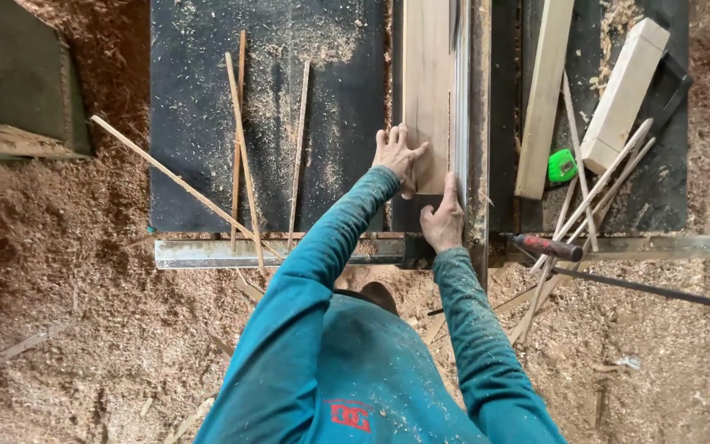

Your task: Using a table saw to cut multiple thin strips from a wooden board.

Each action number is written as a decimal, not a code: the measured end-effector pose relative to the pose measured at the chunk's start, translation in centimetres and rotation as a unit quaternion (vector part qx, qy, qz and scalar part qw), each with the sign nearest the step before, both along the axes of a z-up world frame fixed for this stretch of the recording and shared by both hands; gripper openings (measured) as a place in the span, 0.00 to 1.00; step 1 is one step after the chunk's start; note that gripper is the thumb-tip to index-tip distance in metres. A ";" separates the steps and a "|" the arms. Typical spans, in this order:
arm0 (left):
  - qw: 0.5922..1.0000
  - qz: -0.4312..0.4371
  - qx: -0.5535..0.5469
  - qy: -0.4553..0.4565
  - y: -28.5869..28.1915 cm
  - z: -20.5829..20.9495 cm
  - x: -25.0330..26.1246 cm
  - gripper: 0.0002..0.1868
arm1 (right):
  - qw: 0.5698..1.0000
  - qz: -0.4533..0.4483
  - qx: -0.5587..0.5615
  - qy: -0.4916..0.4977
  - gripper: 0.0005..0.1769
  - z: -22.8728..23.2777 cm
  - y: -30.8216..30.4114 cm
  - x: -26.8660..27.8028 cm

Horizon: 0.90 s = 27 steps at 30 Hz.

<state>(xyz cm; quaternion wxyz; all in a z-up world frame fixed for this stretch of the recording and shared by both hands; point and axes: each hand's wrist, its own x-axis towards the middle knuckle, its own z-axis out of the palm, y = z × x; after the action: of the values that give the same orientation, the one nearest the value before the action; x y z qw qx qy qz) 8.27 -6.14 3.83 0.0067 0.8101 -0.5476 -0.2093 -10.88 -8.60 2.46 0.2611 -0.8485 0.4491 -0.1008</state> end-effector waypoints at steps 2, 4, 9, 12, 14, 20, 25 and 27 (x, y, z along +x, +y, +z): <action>1.000 0.004 -0.002 -0.004 -0.6 -0.4 0.6 0.68 | 1.000 0.000 0.005 0.005 0.51 0.5 -0.5 0.9; 1.000 0.009 -0.006 -0.009 -1.1 -0.5 1.1 0.68 | 1.000 0.001 0.008 0.008 0.51 0.5 -1.0 1.5; 1.000 0.017 -0.004 -0.016 -2.2 -0.6 2.4 0.69 | 0.999 -0.009 0.005 0.042 0.52 -0.5 -2.6 2.8; 1.000 0.022 -0.008 -0.015 -3.1 -1.0 3.1 0.69 | 0.999 -0.012 0.004 0.046 0.51 -0.3 -3.3 3.9; 1.000 0.025 -0.006 -0.008 -3.5 -0.5 3.7 0.70 | 0.999 -0.012 0.009 0.045 0.51 0.4 -3.5 4.7; 0.999 0.030 -0.021 -0.005 -4.7 -1.4 4.7 0.67 | 0.998 -0.013 0.019 0.054 0.50 1.2 -4.5 6.0; 0.999 0.029 -0.014 -0.003 -4.9 -1.0 5.4 0.69 | 0.999 -0.005 0.014 0.045 0.50 1.7 -4.9 6.9; 0.998 0.036 -0.046 -0.003 -4.9 -1.2 5.5 0.61 | 0.999 0.003 0.011 0.049 0.49 2.0 -4.9 7.3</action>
<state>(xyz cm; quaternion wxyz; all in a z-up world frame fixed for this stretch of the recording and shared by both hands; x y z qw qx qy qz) 13.79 -11.01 2.60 0.0501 0.8285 -0.5275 -0.1812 -3.58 -13.51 4.50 0.2479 -0.8512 0.4595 -0.0531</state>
